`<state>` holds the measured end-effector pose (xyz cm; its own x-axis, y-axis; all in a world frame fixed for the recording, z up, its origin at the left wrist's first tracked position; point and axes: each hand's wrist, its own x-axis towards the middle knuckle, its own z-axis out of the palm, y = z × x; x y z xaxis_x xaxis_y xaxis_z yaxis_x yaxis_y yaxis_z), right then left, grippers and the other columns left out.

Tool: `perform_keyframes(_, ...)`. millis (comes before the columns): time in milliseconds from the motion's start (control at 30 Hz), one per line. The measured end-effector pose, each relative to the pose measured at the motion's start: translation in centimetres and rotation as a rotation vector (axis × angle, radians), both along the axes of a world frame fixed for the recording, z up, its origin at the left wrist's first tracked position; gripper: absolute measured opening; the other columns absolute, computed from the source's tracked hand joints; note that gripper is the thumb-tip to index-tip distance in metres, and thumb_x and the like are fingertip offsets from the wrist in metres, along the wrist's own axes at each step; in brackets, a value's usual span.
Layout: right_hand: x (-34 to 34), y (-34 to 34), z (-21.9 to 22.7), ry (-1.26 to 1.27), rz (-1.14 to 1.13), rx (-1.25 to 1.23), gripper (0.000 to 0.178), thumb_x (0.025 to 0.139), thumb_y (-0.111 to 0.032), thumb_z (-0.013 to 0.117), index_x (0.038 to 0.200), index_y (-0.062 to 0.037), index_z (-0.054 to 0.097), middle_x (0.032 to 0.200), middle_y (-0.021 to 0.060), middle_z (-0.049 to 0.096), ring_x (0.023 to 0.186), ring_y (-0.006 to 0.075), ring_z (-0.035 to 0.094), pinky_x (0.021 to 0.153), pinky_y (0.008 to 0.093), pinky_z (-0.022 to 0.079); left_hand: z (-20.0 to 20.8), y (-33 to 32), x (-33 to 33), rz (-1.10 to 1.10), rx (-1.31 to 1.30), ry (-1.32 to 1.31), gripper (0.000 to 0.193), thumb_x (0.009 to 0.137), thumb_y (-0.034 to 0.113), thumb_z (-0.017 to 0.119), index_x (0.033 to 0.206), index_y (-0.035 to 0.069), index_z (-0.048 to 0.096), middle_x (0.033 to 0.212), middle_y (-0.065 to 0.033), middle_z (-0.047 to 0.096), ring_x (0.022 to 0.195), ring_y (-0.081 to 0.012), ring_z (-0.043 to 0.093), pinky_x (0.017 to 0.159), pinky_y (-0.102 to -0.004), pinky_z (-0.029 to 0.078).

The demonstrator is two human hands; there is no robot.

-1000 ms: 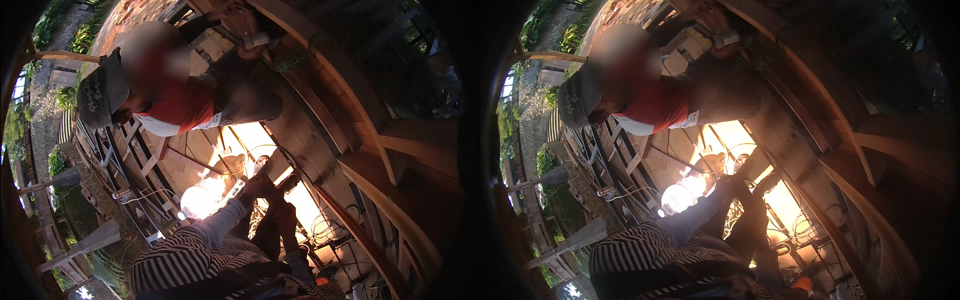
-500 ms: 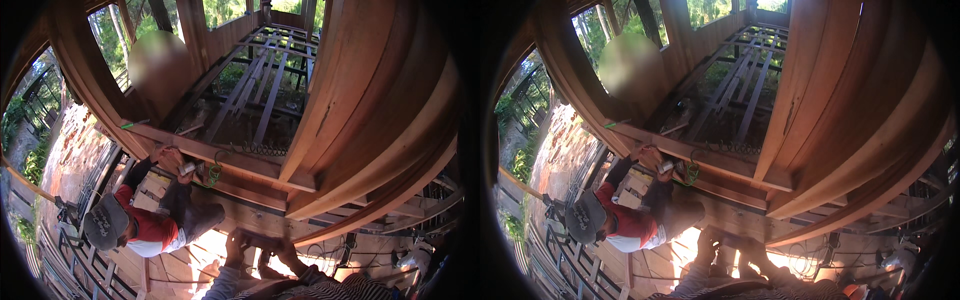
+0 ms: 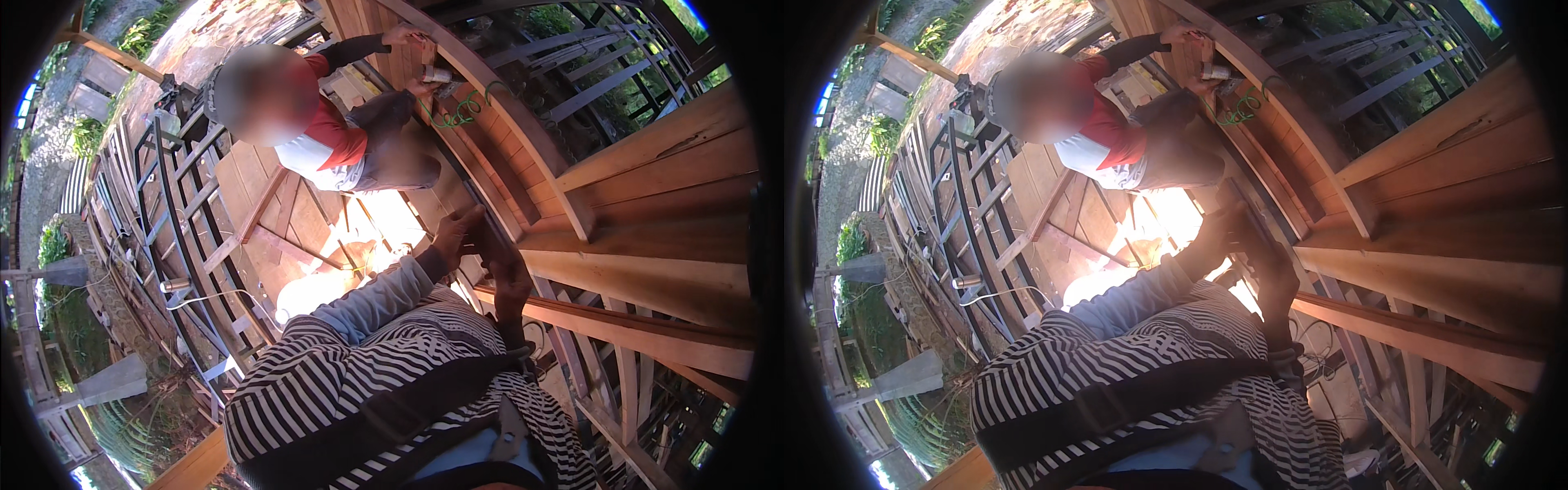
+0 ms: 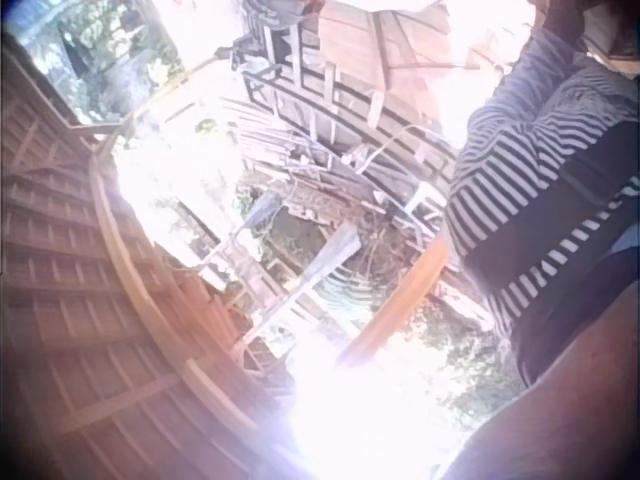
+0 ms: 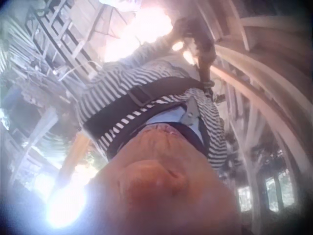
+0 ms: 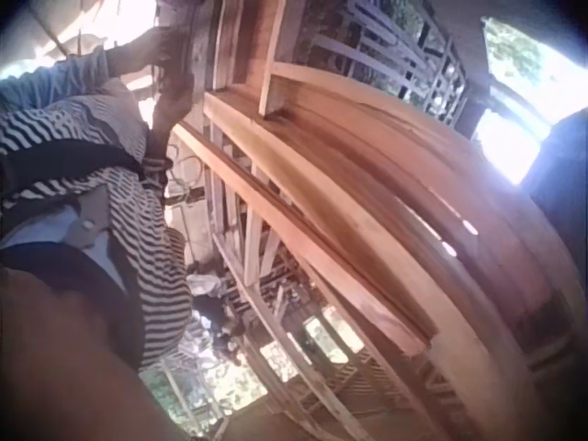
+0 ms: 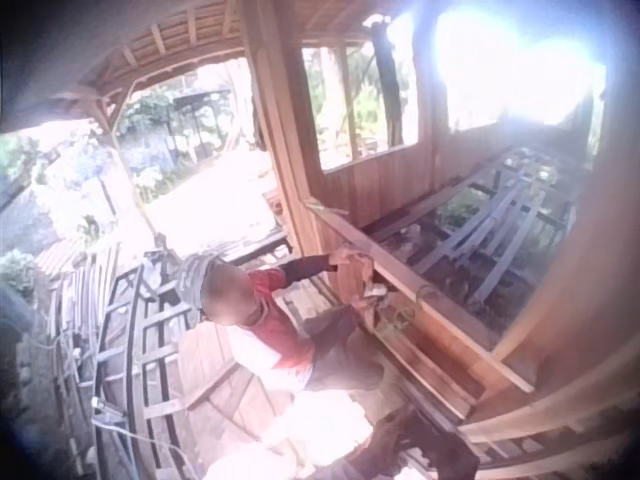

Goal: The person positions and secures wooden planks onto a curved wooden framework. They use a nail gun to fasten the planks and a hammer to adjust them, working alongside another person who also uses a nail gun.

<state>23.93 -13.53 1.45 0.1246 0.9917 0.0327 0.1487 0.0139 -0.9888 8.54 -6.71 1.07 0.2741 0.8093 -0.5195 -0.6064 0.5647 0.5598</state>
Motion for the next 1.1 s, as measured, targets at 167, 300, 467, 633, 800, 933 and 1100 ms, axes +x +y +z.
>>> perform_keyframes(167, 2.4, 1.6, 3.2, -0.283, 0.267, 0.213, 0.062, 0.092, -0.022, 0.057, 0.144, -0.0024, 0.029, 0.109, 0.0142, 0.063, 0.083, 0.0165, 0.066, 0.07, 0.0295, 0.053, 2.1, -0.4, 0.9, 0.075, 0.021, 0.071, 0.026, 0.084, 0.037, 0.064, 0.094, 0.014, 0.057, 0.075, 0.0003, 0.057, 0.066, -0.0138, 0.056, 0.059, -0.0296, 0.047)
perform_keyframes(300, 5.5, 13.3, 16.8, -0.224, 0.026, 0.33, 0.071, 0.095, -0.019, 0.048, 0.146, 0.002, 0.003, 0.074, 0.011, 0.065, 0.056, 0.0151, 0.063, 0.056, 0.0264, 0.051, -0.1, 0.5, -0.5, 0.21, 0.093, 0.134, 0.02, 0.083, 0.035, 0.062, 0.079, 0.017, 0.053, 0.063, 0.0024, 0.048, 0.059, -0.0119, 0.05, 0.054, -0.0293, 0.042)
perform_keyframes(467, 11.7, 28.2, 37.5, -0.32, -0.41, 0.37, 0.069, 0.089, -0.013, 0.051, 0.145, 0.0014, 0.014, 0.07, 0.0087, 0.06, 0.049, 0.0137, 0.055, 0.043, 0.0288, 0.052, -0.2, 0.8, 0.4, 0.21, -0.053, -0.045, 0.021, 0.08, 0.036, 0.064, 0.076, 0.018, 0.053, 0.064, 0.0025, 0.049, 0.062, -0.0125, 0.051, 0.056, -0.0308, 0.043)
perform_keyframes(633, 12.9, 35.2, 39.6, -0.353, -0.499, 0.412, 0.056, 0.088, -0.012, 0.052, 0.14, -0.0012, 0.034, 0.073, 0.0085, 0.061, 0.051, 0.0133, 0.056, 0.046, 0.0305, 0.054, -3.3, 1.2, -1.5, 0.2, 0.111, -0.072, 0.024, 0.079, 0.035, 0.066, 0.088, 0.014, 0.055, 0.07, 0.0013, 0.055, 0.066, -0.015, 0.056, 0.057, -0.0317, 0.047)
perform_keyframes(800, 2.4, 25.1, 24.3, -0.42, -0.018, 0.47, 0.041, 0.098, -0.023, 0.049, 0.134, -0.0035, 0.046, 0.079, 0.0052, 0.06, 0.057, 0.0052, 0.05, 0.048, 0.0204, 0.041, 1.0, 3.4, -6.4, 0.262, 0.212, 0.052, 0.026, 0.08, 0.033, 0.068, 0.091, 0.013, 0.055, 0.074, 0.003, 0.056, 0.066, -0.0097, 0.057, 0.054, -0.0257, 0.046)
perform_keyframes(933, 0.4, 13.5, 8.5, -0.309, 0.141, 0.188, 0.047, 0.098, -0.029, 0.048, 0.133, 0.0015, 0.043, 0.099, 0.0114, 0.063, 0.079, 0.0131, 0.061, 0.062, 0.024, 0.049, 3.9, 6.2, -5.5, 0.237, 0.072, 0.024, 0.031, 0.077, 0.033, 0.072, 0.096, 0.013, 0.057, 0.078, 0.0034, 0.057, 0.067, -0.0074, 0.057, 0.055, -0.0229, 0.045)
perform_keyframes(1100, -2.0, 7.0, 5.5, -0.068, 0.033, 0.105, 0.061, 0.089, -0.015, 0.063, 0.139, 0.0003, 0.032, 0.117, 0.0171, 0.057, 0.096, 0.0209, 0.062, 0.069, 0.028, 0.055, 5.2, 9.5, -2.0, 0.076, 0.103, 0.075, 0.039, 0.076, 0.029, 0.074, 0.105, 0.011, 0.057, 0.09, -0.0007, 0.059, 0.076, -0.0121, 0.061, 0.06, -0.025, 0.049)
